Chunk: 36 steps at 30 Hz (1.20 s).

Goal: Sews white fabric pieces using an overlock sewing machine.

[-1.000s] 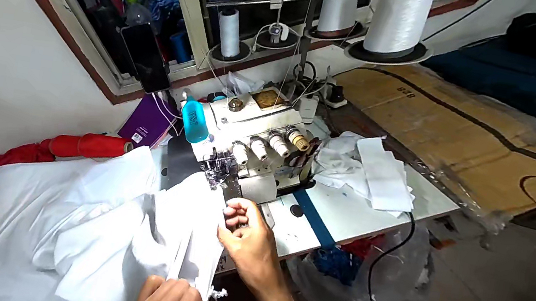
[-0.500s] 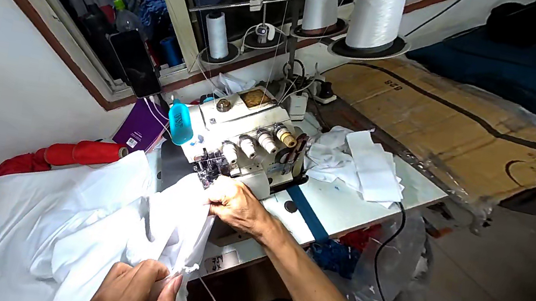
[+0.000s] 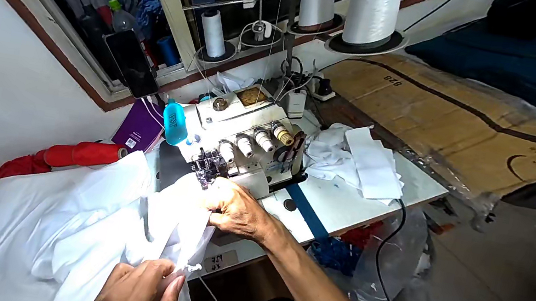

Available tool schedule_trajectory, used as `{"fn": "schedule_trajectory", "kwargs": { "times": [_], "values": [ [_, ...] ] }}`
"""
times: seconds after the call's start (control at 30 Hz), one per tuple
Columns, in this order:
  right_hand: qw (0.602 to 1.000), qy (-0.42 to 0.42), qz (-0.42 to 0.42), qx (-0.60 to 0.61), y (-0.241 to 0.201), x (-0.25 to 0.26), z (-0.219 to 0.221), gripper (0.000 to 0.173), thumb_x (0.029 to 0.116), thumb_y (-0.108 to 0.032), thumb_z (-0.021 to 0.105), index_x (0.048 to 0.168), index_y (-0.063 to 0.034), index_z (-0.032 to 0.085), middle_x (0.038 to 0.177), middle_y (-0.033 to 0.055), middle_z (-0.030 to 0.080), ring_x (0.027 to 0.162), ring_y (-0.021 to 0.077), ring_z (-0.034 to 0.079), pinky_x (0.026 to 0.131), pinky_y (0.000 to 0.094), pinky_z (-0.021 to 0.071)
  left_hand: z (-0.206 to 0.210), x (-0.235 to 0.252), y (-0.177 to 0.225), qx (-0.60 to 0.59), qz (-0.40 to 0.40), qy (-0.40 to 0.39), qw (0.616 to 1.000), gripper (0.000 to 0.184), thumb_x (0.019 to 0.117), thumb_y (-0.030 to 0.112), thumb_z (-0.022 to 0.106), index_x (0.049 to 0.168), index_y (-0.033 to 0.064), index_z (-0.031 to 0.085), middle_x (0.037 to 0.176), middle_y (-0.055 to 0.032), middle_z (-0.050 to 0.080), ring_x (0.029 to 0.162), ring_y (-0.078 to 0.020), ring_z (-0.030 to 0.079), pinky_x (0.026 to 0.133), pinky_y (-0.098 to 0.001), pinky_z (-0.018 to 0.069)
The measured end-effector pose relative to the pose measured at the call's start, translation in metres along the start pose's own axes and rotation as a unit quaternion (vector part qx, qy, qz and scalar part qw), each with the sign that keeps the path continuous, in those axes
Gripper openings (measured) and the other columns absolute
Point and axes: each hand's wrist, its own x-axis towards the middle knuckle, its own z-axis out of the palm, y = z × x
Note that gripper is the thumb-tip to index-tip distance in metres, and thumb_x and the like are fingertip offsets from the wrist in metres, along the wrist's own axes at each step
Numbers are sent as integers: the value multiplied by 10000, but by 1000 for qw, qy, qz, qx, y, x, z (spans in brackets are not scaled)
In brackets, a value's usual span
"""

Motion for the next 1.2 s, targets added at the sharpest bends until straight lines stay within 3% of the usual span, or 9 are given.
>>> {"fn": "schedule_trajectory", "kwargs": {
  "times": [0.1, 0.17, 0.27, 0.4, 0.53, 0.63, 0.77, 1.0, 1.2],
  "values": [
    [985, 159, 71, 8, -16, -16, 23, 144, 834, -271, 765, 810, -130, 757, 918, -1, 738, 931, 143, 663, 812, 339, 533, 17, -4, 13, 21, 38, -43, 998, 275, 973, 225, 648, 814, 9, 710, 723, -127, 688, 692, -283, 695, 708, -482, 544],
    [937, 258, 218, 87, -38, -29, 39, 196, 777, -148, 775, 931, -45, 713, 1007, 64, 701, 922, 140, 666, 787, 304, 566, 31, -8, 22, 34, 62, -34, 997, 328, 978, 280, 643, 752, 44, 678, 659, -97, 640, 638, -251, 656, 701, -445, 518],
    [813, 212, 389, 379, -57, -48, 40, 354, 789, 30, 657, 1137, -29, 634, 997, 49, 681, 871, 102, 669, 755, 275, 568, 35, -12, 24, 63, 67, -5, 996, 339, 968, 292, 633, 717, 66, 653, 629, -72, 612, 610, -227, 620, 719, -413, 490],
    [639, 195, 297, 683, -62, -42, 62, 400, 786, 119, 469, 1142, 4, 611, 925, 73, 724, 812, 118, 703, 735, 310, 600, 37, -11, 28, 85, 86, 6, 993, 332, 970, 280, 621, 713, 73, 654, 629, -67, 607, 612, -218, 612, 733, -397, 485],
    [482, 188, 217, 828, -67, -36, 96, 260, 865, -63, 443, 752, -158, 658, 654, -4, 705, 589, 55, 678, 596, 232, 573, 45, -14, 35, 91, 92, 17, 991, 329, 973, 253, 594, 703, 70, 647, 626, -66, 597, 615, -220, 598, 735, -394, 469],
    [608, 197, 274, 719, -60, -37, 81, 185, 867, 77, 539, 1008, -27, 599, 808, 43, 709, 729, 99, 700, 708, 281, 604, 41, -21, 25, 100, 88, 14, 991, 345, 981, 274, 599, 705, 70, 641, 633, -70, 602, 624, -222, 608, 742, -390, 479],
    [774, 191, 360, 485, -64, -63, 61, 167, 906, -25, 602, 1026, -29, 717, 849, 17, 722, 778, 73, 690, 740, 263, 583, 51, -26, 23, 92, 88, 10, 992, 345, 992, 280, 584, 716, 82, 641, 649, -63, 610, 643, -216, 614, 752, -390, 479],
    [792, 177, 380, 444, -97, -103, 55, 94, 889, -86, 633, 920, -80, 721, 677, -46, 647, 577, 29, 598, 537, 217, 501, 66, -35, 31, 102, 100, 41, 989, 272, 950, 245, 599, 728, 98, 652, 664, -44, 607, 659, -199, 610, 736, -361, 481],
    [804, 149, 339, 465, -107, -117, 54, 186, 972, -72, 586, 1073, -28, 735, 857, 13, 739, 760, 55, 693, 711, 243, 587, 69, -44, 36, 78, 100, 57, 990, 211, 934, 198, 612, 757, 100, 673, 699, -44, 626, 704, -197, 618, 749, -350, 481]
  ]
}}
